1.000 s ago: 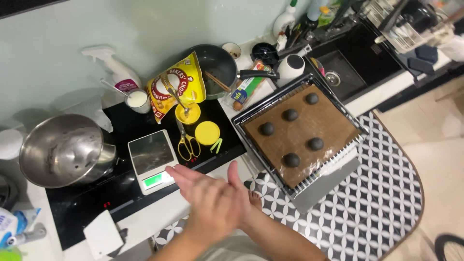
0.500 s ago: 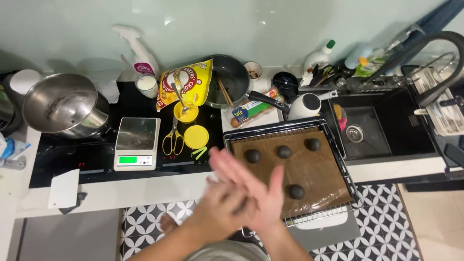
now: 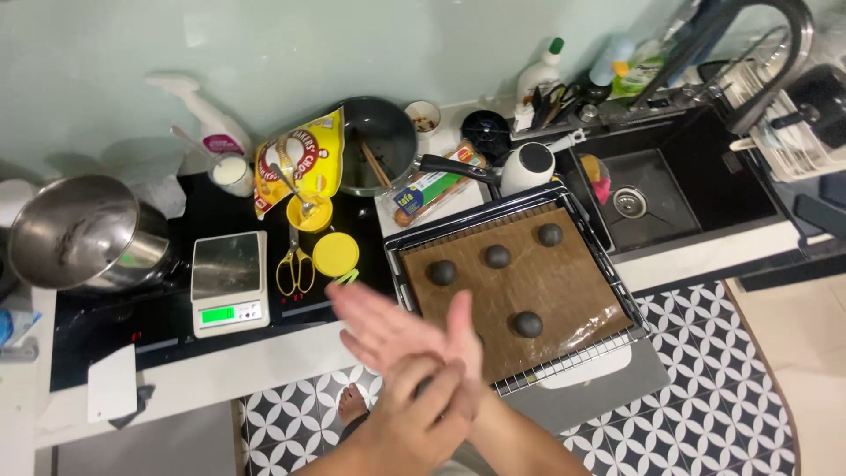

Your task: Rolling dark dough into uniform balls, weighing them on a scale, and placing them on a baking tray.

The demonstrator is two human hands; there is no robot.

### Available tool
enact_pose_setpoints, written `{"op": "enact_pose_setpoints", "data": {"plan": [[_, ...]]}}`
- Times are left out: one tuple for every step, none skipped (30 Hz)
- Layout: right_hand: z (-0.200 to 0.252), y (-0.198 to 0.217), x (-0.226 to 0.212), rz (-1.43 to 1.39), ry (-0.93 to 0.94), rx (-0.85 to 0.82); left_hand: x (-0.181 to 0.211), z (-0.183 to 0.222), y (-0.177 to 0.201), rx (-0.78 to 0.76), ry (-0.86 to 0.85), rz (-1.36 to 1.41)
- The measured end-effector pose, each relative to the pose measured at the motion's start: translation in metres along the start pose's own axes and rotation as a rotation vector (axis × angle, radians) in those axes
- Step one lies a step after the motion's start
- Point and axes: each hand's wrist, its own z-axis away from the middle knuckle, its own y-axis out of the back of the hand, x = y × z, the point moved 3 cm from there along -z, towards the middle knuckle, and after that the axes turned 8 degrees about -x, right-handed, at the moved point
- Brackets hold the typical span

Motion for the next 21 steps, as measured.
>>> {"op": "enact_pose_setpoints", "data": {"plan": [[0.002,0.0,-0.003,0.006,0.011,0.003,-0.006,0.004,0.003,0.001,-0.012,0.006],[0.005,0.0,-0.005,-0.013,0.051,0.009,-0.011,0.008,0.005,-0.043,-0.028,0.048],[0.007,0.001,-0.007,-0.033,0.09,0.015,-0.016,0.013,0.006,-0.086,-0.045,0.09],[0.005,-0.001,0.002,-0.035,0.095,0.016,-0.018,0.01,0.012,-0.09,-0.048,0.091],[0.003,-0.003,0.014,-0.025,0.047,-0.007,-0.023,0.008,0.019,-0.04,0.051,0.056],[0.0,-0.006,0.027,-0.019,-0.003,-0.03,-0.028,0.007,0.027,0.009,0.154,0.02],[-0.002,-0.007,0.029,-0.023,-0.002,-0.029,-0.022,0.009,0.03,0.005,0.156,0.02],[-0.007,-0.008,0.028,-0.002,0.018,-0.045,-0.018,0.008,0.031,-0.036,0.083,0.053],[-0.012,-0.009,0.027,0.02,0.038,-0.062,-0.014,0.007,0.032,-0.077,0.01,0.085],[-0.01,-0.009,0.025,0.024,0.037,-0.062,-0.017,0.013,0.033,-0.074,0.009,0.085],[-0.008,-0.008,0.022,-0.051,0.086,-0.045,-0.019,0.018,0.034,-0.087,-0.039,0.074],[-0.007,-0.007,0.019,-0.126,0.14,-0.029,-0.022,0.023,0.035,-0.102,-0.091,0.064],[-0.01,-0.01,0.026,-0.123,0.142,-0.03,-0.027,0.022,0.036,-0.1,-0.095,0.064],[-0.01,-0.013,0.037,-0.066,0.081,-0.001,-0.031,0.022,0.039,-0.053,0.014,0.047],[-0.01,-0.016,0.048,-0.01,0.019,0.027,-0.036,0.022,0.042,-0.007,0.123,0.03],[-0.011,-0.014,0.048,-0.01,0.019,0.026,-0.032,0.025,0.041,-0.007,0.124,0.029],[-0.012,-0.014,0.047,0.002,0.021,0.001,-0.026,0.027,0.04,-0.027,0.071,0.099],[-0.014,-0.014,0.044,0.02,0.021,-0.028,-0.021,0.027,0.037,-0.042,0.016,0.166],[-0.015,-0.015,0.039,0.025,0.019,-0.031,-0.025,0.028,0.041,-0.036,0.014,0.162],[-0.014,-0.017,0.034,-0.042,0.068,-0.028,-0.025,0.03,0.044,-0.053,-0.042,0.16],[-0.012,-0.018,0.029,-0.108,0.117,-0.025,-0.025,0.032,0.047,-0.069,-0.099,0.157]]}}
